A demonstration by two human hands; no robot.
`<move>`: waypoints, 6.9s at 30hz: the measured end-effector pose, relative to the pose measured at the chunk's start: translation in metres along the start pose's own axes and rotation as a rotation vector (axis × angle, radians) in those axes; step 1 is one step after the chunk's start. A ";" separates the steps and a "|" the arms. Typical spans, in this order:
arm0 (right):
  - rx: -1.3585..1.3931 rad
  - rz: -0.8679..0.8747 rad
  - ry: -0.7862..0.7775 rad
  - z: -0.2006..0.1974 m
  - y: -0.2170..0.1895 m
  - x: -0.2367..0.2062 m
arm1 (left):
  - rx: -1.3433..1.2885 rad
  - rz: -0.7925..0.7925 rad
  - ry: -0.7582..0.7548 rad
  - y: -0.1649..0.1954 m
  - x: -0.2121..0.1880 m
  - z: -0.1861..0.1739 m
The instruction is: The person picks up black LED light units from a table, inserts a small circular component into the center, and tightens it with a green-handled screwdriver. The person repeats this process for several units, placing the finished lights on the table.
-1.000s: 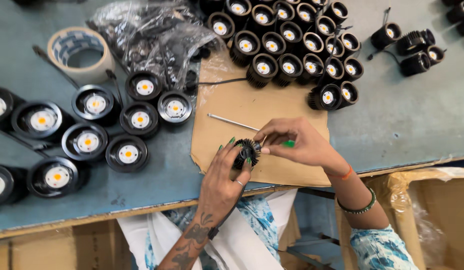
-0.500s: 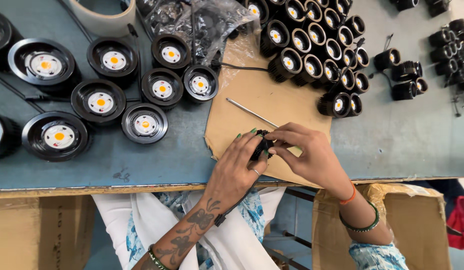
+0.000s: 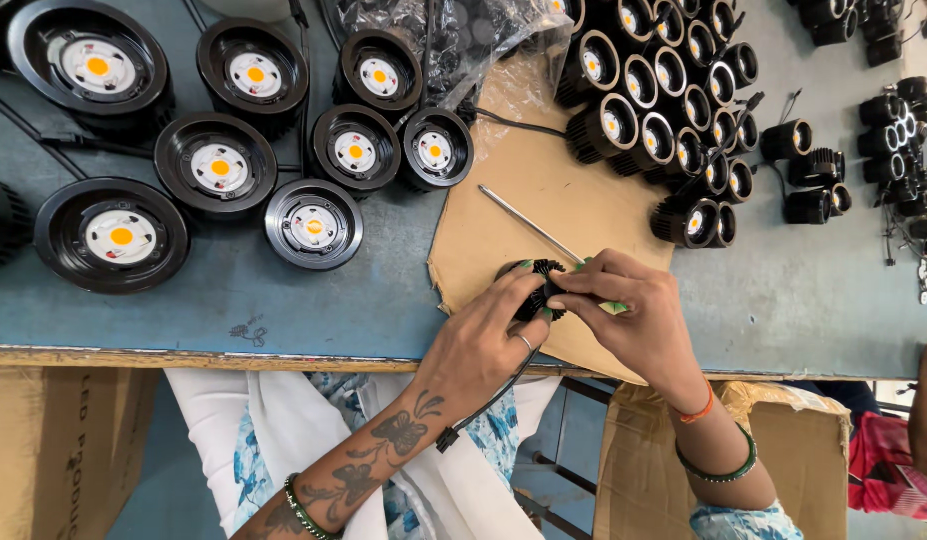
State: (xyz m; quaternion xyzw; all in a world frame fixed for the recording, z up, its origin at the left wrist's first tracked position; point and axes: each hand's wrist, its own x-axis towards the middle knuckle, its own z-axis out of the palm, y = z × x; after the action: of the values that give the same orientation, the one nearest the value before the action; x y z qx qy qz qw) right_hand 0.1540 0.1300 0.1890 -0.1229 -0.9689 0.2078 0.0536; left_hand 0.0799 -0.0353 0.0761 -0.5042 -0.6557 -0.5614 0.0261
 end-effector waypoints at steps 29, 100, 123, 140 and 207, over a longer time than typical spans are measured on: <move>0.103 0.153 0.485 0.031 0.108 -0.043 | 0.044 -0.035 -0.156 -0.009 0.029 -0.003; 1.088 0.150 0.201 0.068 0.084 -0.086 | 0.289 -0.401 -0.615 0.054 0.113 0.002; 1.324 -0.380 0.482 0.041 0.040 -0.006 | 0.006 -0.288 -0.663 -0.025 0.109 -0.002; 1.493 -0.454 0.449 0.035 0.058 -0.017 | -0.193 -0.388 -0.500 -0.021 0.096 -0.003; 1.350 -0.371 0.466 0.054 0.093 -0.022 | -0.072 -0.393 -0.574 -0.013 0.109 -0.001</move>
State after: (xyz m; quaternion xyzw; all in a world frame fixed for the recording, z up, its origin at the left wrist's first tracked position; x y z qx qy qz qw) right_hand 0.1868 0.1851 0.1003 0.0616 -0.5984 0.7149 0.3564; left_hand 0.0171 0.0348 0.1331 -0.5065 -0.7003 -0.4139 -0.2858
